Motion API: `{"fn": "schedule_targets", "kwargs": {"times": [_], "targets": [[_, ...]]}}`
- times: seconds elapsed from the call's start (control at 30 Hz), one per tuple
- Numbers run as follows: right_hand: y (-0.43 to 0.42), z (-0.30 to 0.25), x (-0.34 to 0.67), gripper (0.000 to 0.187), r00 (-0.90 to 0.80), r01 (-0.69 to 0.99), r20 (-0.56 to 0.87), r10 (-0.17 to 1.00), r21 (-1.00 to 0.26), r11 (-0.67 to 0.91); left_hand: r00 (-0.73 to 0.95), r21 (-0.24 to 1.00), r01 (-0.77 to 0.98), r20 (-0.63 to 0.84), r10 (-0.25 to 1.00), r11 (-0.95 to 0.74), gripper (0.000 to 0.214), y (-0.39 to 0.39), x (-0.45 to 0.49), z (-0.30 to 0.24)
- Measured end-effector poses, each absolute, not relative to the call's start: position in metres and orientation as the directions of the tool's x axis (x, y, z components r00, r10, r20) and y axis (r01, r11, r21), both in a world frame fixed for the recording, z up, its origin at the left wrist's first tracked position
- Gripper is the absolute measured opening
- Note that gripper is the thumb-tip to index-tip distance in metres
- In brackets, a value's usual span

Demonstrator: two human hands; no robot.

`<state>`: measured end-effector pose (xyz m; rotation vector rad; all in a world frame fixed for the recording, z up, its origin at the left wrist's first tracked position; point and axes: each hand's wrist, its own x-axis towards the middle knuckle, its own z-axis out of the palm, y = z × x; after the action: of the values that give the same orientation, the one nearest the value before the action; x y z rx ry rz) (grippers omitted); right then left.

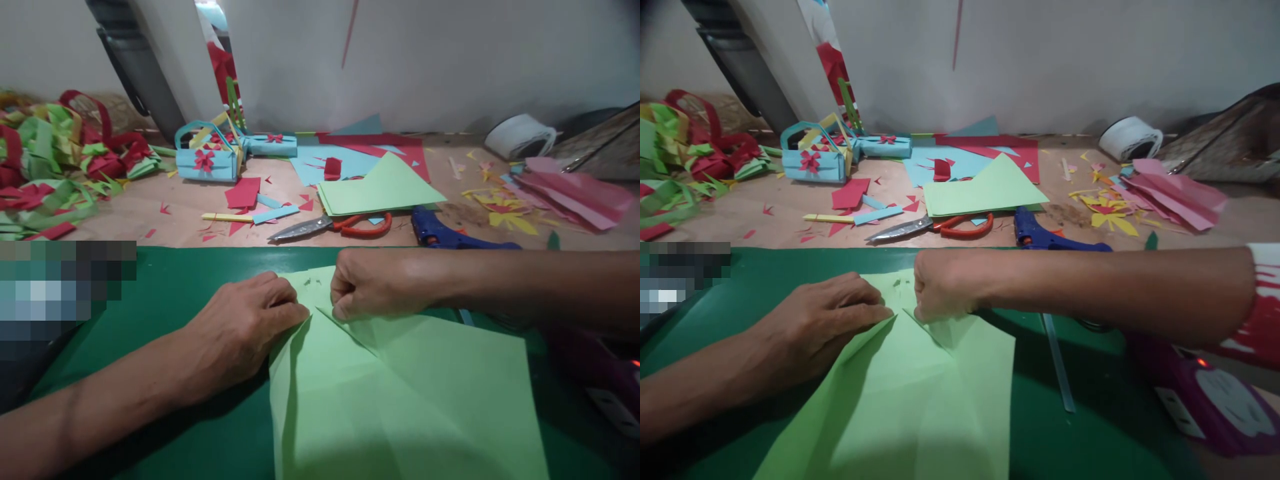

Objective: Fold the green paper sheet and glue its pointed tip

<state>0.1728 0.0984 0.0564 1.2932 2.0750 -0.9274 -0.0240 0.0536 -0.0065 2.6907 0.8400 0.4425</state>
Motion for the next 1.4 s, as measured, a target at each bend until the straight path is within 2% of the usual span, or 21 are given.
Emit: {"fn": "schedule_targets", "kwargs": {"times": [0.3,0.47,0.57,0.77,0.97,1.13,1.4], "targets": [[0.097,0.054,0.173,0.012,-0.443,0.896,-0.697,0.564,-0.317,0.313,0.784,0.357,0.489,0.22,0.581,-0.796,0.023,0.054,-0.024,-0.007],[0.092,0.062,0.163,0.014,-0.425,0.9,-0.684,0.593,-0.253,0.354,0.782,0.349,0.49,0.229,0.58,-0.799,0.024,0.053,-0.024,-0.006],[0.09,0.064,0.163,0.019,-0.436,0.896,-0.673,0.598,-0.262,0.357,0.782,0.353,0.483,0.238,0.576,-0.801,0.024,0.053,-0.024,-0.005],[0.09,0.06,0.185,0.015,-0.412,0.911,-0.674,0.614,-0.304,0.278,0.81,0.316,0.477,0.204,0.549,-0.821,0.037,0.054,-0.022,-0.006],[0.086,0.056,0.211,0.015,-0.346,0.933,-0.694,0.632,-0.326,0.153,0.808,0.299,0.476,0.222,0.546,-0.827,0.032,0.054,-0.023,-0.011],[0.083,0.054,0.22,0.015,-0.352,0.915,-0.731,0.585,-0.401,0.05,0.816,0.271,0.475,0.222,0.534,-0.837,0.032,0.054,-0.025,-0.011],[0.082,0.051,0.213,0.021,-0.392,0.882,-0.715,0.579,-0.472,0.014,0.817,0.259,0.465,0.242,0.523,-0.847,0.041,0.053,-0.023,-0.012]]}}
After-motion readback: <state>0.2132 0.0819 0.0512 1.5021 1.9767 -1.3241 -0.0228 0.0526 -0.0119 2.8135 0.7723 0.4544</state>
